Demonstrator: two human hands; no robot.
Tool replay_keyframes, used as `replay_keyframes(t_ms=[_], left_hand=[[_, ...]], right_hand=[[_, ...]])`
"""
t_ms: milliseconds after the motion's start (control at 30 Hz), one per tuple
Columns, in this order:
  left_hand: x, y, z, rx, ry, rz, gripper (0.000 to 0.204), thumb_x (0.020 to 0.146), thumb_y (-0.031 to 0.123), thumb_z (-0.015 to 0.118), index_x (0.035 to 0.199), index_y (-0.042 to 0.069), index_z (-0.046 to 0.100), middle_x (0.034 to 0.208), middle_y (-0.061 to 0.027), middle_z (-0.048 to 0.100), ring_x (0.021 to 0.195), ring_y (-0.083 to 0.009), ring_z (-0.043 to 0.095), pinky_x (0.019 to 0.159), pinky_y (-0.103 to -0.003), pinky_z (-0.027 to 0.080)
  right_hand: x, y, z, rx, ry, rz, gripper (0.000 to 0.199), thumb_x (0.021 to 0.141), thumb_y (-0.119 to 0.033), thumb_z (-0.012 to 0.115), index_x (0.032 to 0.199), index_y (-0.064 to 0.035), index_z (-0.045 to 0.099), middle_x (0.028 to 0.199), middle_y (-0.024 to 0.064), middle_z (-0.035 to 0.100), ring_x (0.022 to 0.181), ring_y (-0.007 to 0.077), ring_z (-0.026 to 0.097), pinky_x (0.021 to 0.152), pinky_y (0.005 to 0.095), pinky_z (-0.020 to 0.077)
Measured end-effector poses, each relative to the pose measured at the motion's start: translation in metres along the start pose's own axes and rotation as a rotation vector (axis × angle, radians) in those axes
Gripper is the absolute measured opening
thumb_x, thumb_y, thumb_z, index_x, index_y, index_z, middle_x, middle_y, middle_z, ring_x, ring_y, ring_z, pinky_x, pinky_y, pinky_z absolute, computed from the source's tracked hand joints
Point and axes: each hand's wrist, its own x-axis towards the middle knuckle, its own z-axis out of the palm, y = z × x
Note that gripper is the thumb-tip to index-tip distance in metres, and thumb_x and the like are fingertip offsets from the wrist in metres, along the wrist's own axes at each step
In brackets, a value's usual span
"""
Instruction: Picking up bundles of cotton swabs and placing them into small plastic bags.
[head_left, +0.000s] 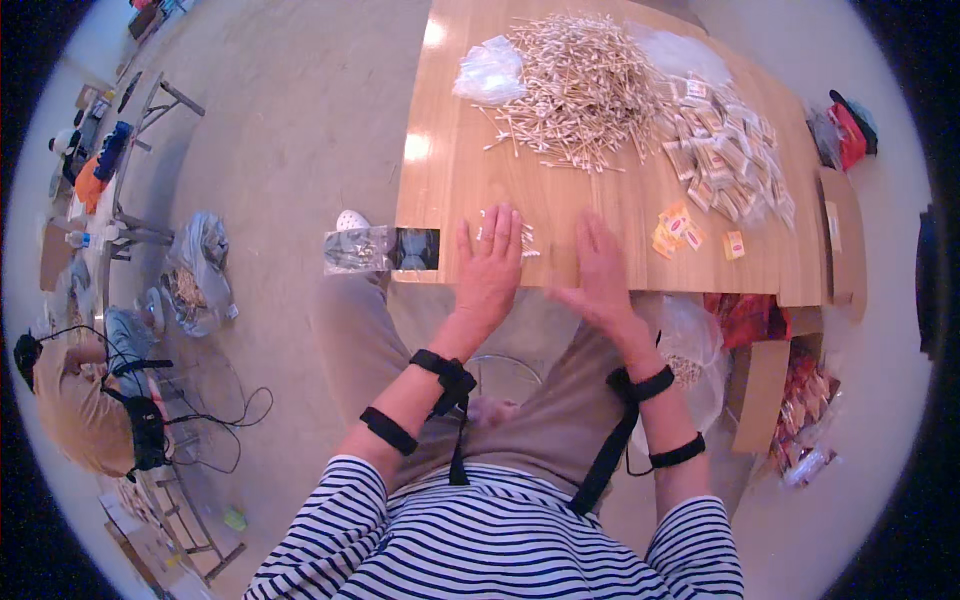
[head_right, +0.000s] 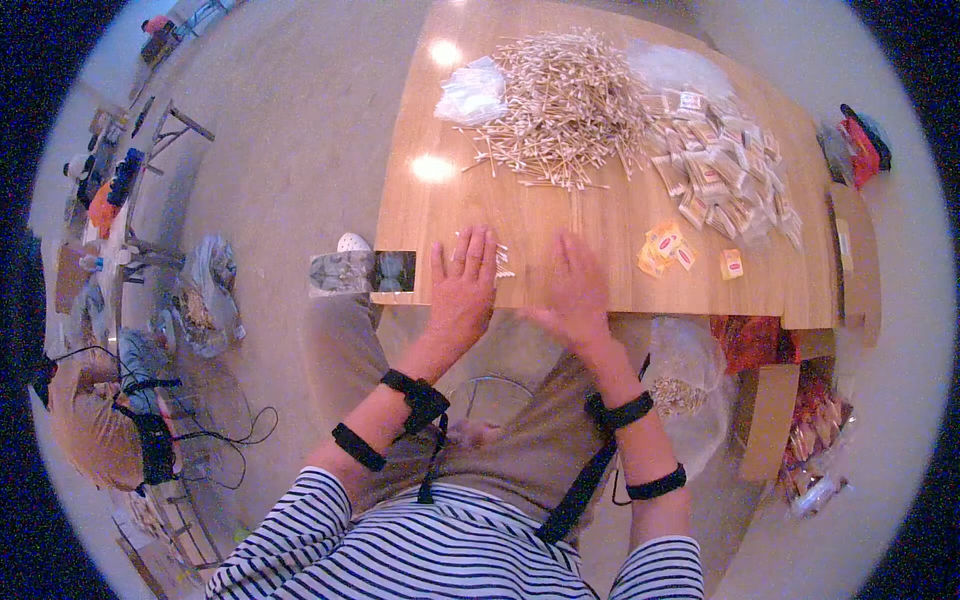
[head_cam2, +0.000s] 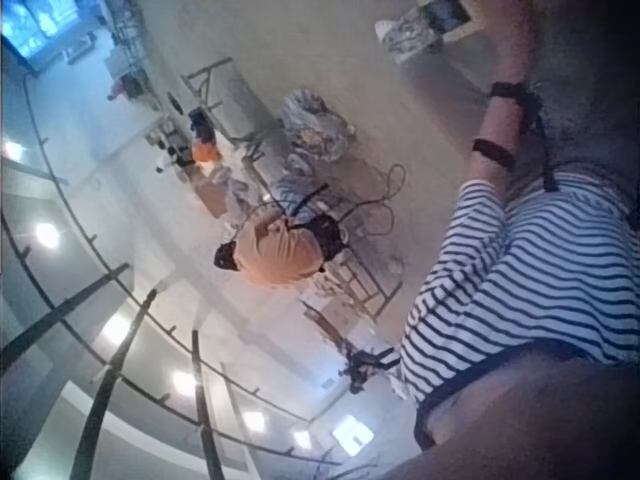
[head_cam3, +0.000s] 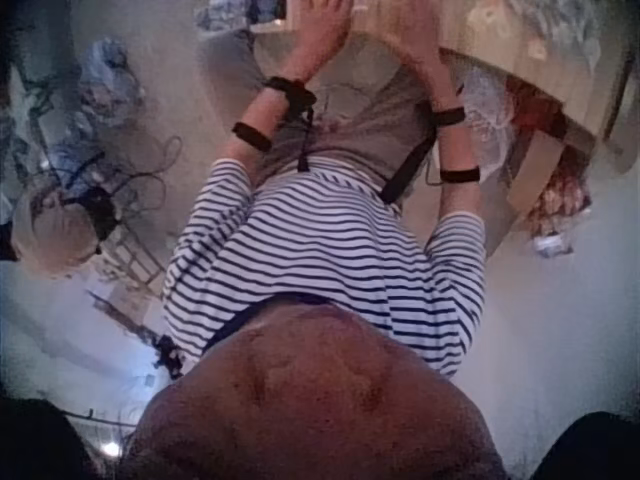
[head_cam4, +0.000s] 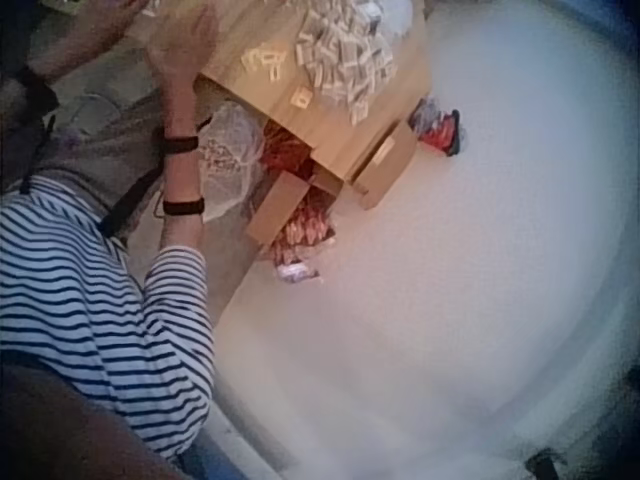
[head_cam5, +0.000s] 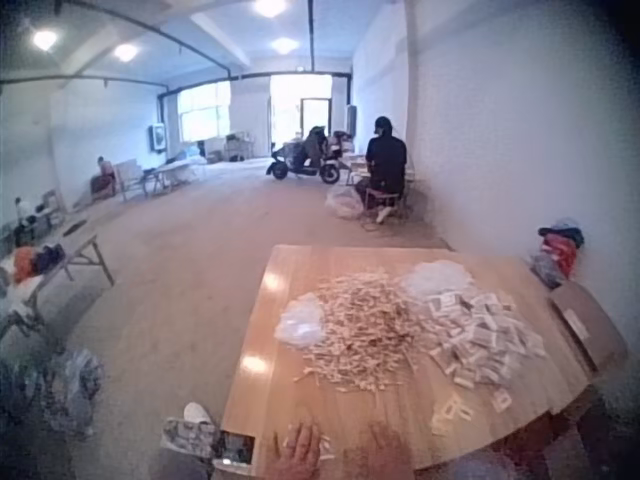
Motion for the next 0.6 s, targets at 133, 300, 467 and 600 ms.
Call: replay_keyframes(t_ms=[133,300,467,600], left_hand=[[-0.001,0.013,0.007,0.013,0.037,-0.056,0.062,0.088,0.012,0.053,0.147,-0.003,0.039,0.156,-0.0183,0.036,0.147,-0.0336,0.032,0.117,-0.062,0.021],[-0.001,0.013,0.006,0.006,-0.020,-0.094,0.078,0.079,0.009,0.065,0.149,-0.003,0.035,0.157,-0.0187,0.033,0.148,-0.0349,0.029,0.118,-0.061,0.018],[-0.002,-0.005,-0.025,-0.170,-0.128,-0.013,0.098,0.065,0.009,0.076,0.151,-0.002,0.031,0.158,-0.0175,0.031,0.151,-0.0330,0.023,0.121,-0.061,0.012],[-0.003,-0.015,-0.026,-0.188,-0.126,0.051,0.101,0.062,0.009,0.077,0.152,-0.002,0.031,0.158,-0.0177,0.031,0.151,-0.0315,0.023,0.121,-0.062,0.010]], right_hand=[[-0.017,-0.035,-0.009,-0.102,-0.250,0.002,0.114,0.063,-0.032,0.087,0.152,0.0048,0.025,0.159,0.0245,0.023,0.150,0.0395,0.019,0.121,0.0526,0.0212],[-0.016,-0.052,0.019,-0.267,-0.225,0.069,0.123,0.057,-0.030,0.091,0.154,0.0032,0.021,0.161,0.0227,0.020,0.152,0.0386,0.015,0.121,0.0544,0.0173],[-0.017,-0.052,0.028,-0.290,-0.098,0.081,0.119,0.059,-0.028,0.091,0.152,0.0036,0.023,0.161,0.0227,0.021,0.152,0.0394,0.015,0.121,0.0537,0.0179],[-0.008,-0.064,0.022,-0.271,-0.161,0.117,0.109,0.064,-0.026,0.084,0.152,0.0053,0.026,0.160,0.0246,0.023,0.152,0.0377,0.016,0.122,0.0542,0.0153]])
